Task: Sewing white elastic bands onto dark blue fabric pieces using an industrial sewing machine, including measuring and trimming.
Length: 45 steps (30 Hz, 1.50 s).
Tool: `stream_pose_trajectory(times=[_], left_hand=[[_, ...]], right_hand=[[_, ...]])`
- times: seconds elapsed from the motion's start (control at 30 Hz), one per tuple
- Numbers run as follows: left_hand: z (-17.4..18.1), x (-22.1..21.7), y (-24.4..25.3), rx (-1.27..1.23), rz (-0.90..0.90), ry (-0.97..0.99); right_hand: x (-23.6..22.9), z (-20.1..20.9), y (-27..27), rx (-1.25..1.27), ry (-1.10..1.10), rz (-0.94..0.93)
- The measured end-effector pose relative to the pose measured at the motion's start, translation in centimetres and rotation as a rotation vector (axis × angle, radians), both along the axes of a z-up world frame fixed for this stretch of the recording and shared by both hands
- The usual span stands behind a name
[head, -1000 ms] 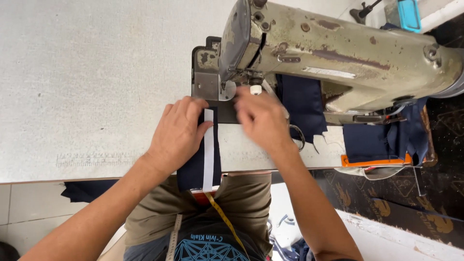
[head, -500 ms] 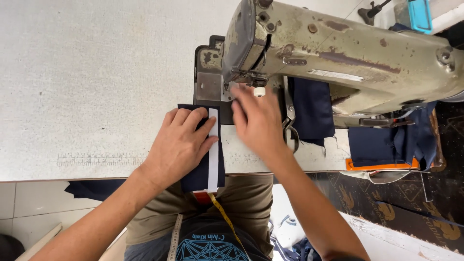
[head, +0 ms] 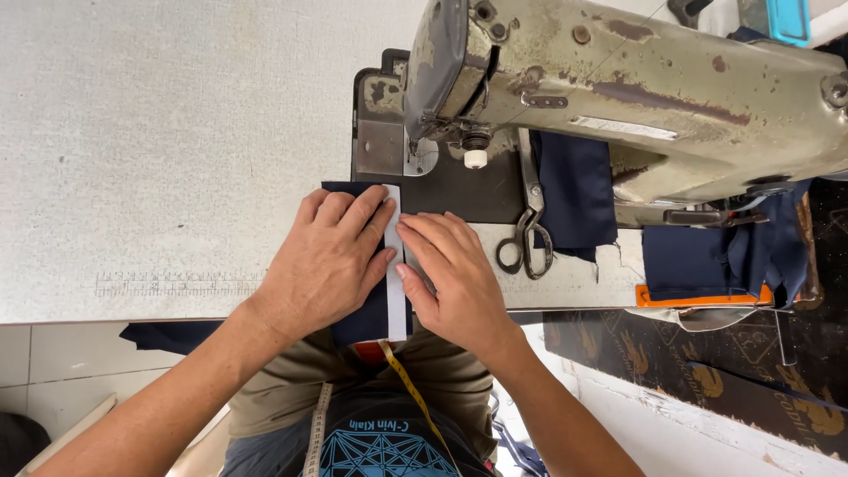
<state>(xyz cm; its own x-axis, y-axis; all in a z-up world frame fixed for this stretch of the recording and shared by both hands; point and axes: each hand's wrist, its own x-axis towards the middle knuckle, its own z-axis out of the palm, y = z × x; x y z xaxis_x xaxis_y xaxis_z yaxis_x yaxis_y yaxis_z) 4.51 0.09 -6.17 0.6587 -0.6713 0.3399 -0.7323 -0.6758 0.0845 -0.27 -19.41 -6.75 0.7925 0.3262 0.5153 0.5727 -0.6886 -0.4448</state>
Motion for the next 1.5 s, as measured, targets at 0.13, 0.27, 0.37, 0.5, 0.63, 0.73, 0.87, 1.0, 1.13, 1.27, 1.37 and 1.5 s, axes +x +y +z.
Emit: stream_pose_trajectory(times=[0.13, 0.27, 0.37, 0.5, 0.63, 0.73, 0.87, 1.0, 1.13, 1.27, 1.37, 1.5], left_hand=[[0.2, 0.0, 0.0, 0.043, 0.005, 0.008], [-0.1, 0.1, 0.0, 0.057, -0.001, 0.025], [-0.5, 0.2, 0.0, 0.027, -0.007, 0.010], [-0.9, 2.2, -0.4, -0.035, -0.031, -0.081], [-1.3, 4.3, -0.9, -0.077, -0.057, -0.089], [-1.4, 5.0, -1.1, -0.050, -0.045, -0.060], [-1.3, 4.9, -1.2, -0.017, -0.034, -0.014], [-1.1, 4.9, -1.2, 0.002, -0.021, 0.000], [-1.8, 5.4, -1.1, -0.011, -0.024, -0.022], [-2.1, 5.6, -1.1, -0.050, -0.046, -0.058], [-1.4, 3.8, -1.0, -0.045, -0.013, -0.080], [-0.5, -1.1, -0.3, -0.131, 0.057, -0.004]], right_hand=[[0.0, 0.1, 0.0, -0.006, -0.001, -0.002], [0.1, 0.1, -0.1, -0.008, 0.002, -0.001], [1.8, 0.1, -1.2, 0.036, 0.017, -0.027], [8.7, -1.2, -5.2, -0.128, -0.097, -0.184], [11.8, 1.3, -5.7, 0.185, 0.400, -0.197], [13.2, 0.7, -5.4, 0.143, 0.333, -0.187], [14.1, -0.8, -5.0, 0.057, 0.198, -0.188], [15.0, -1.9, -4.9, -0.029, 0.057, -0.174], [15.3, -2.6, -4.7, -0.089, -0.049, -0.153], [13.9, -3.7, -5.2, -0.174, -0.176, -0.139], [8.2, -0.6, -3.8, -0.125, -0.135, -0.122], [-2.5, 1.4, -0.5, 0.039, 0.034, -0.050]])
